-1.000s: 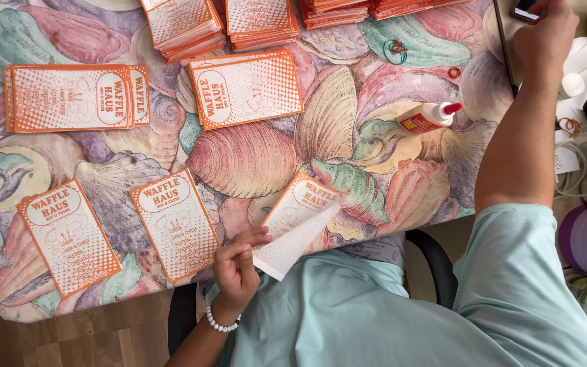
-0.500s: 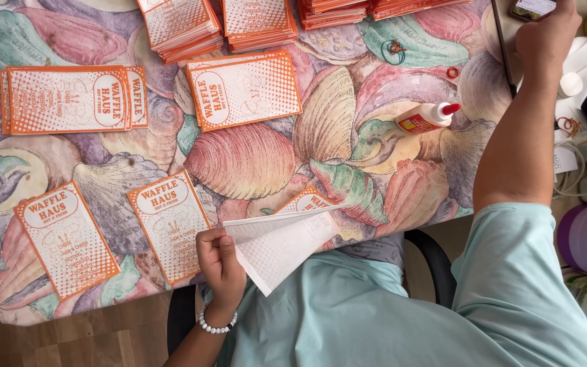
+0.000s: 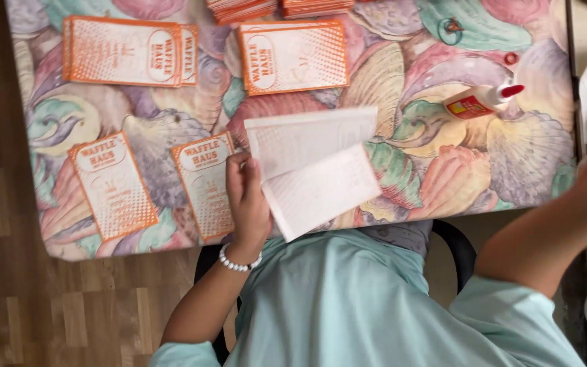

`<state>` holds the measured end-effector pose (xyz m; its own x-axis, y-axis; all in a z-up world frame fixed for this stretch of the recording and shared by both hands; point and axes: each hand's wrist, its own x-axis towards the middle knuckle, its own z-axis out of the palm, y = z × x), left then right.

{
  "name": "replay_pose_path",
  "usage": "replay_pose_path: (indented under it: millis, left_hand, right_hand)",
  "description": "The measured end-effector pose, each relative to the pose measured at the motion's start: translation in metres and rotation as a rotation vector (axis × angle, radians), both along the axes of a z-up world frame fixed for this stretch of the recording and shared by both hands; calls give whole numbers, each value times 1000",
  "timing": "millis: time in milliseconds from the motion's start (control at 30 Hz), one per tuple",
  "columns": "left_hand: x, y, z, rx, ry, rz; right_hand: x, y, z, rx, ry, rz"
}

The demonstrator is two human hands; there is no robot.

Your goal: Applying glue to paper bags and folding them to complete assembly.

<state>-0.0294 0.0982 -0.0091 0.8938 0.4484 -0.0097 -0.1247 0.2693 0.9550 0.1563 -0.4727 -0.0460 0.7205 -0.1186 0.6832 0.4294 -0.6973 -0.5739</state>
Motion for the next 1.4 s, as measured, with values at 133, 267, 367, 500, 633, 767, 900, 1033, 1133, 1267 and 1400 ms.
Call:
replay_pose_path:
  millis: [133,267,367,500,633,767,900,1033,1133,1267,1400]
  left_hand:
    - [11,0,10,128,-55,51]
    - [18,-5,12,248,11,-28]
    - [22,-13,4,299,67,-72]
    - [19,-29,11,420,74,-15]
    - [14,-50,6,260,163,-40]
    - [-11,-86,82,-257,298,-14]
    - [-17,-112,10,-350,300,62]
    - [-26,-115,24,-527,285,0]
    - [-30,-108,28,-594,299,-52]
    - [-41,-109,46,-423,204,-17]
    - [-28,-71,16,323,-219,17]
  right_hand:
    - [-143,191,116,101,-12,295]
    - [-117,180,70,146,30,33]
    - [-108,187,46,96,217,-123]
    - [-117,188,22,151,223,-202]
    - [-157,257,75,168,278,-50]
    - [-178,299,88,-24,757,26]
    - [-194,323,74,-183,310,154]
    - [-194,325,46,-479,186,341]
    - [-187,318,35,-521,133,395]
    - [-172,298,44,-627,78,418]
    - [-148,257,38,-746,73,393]
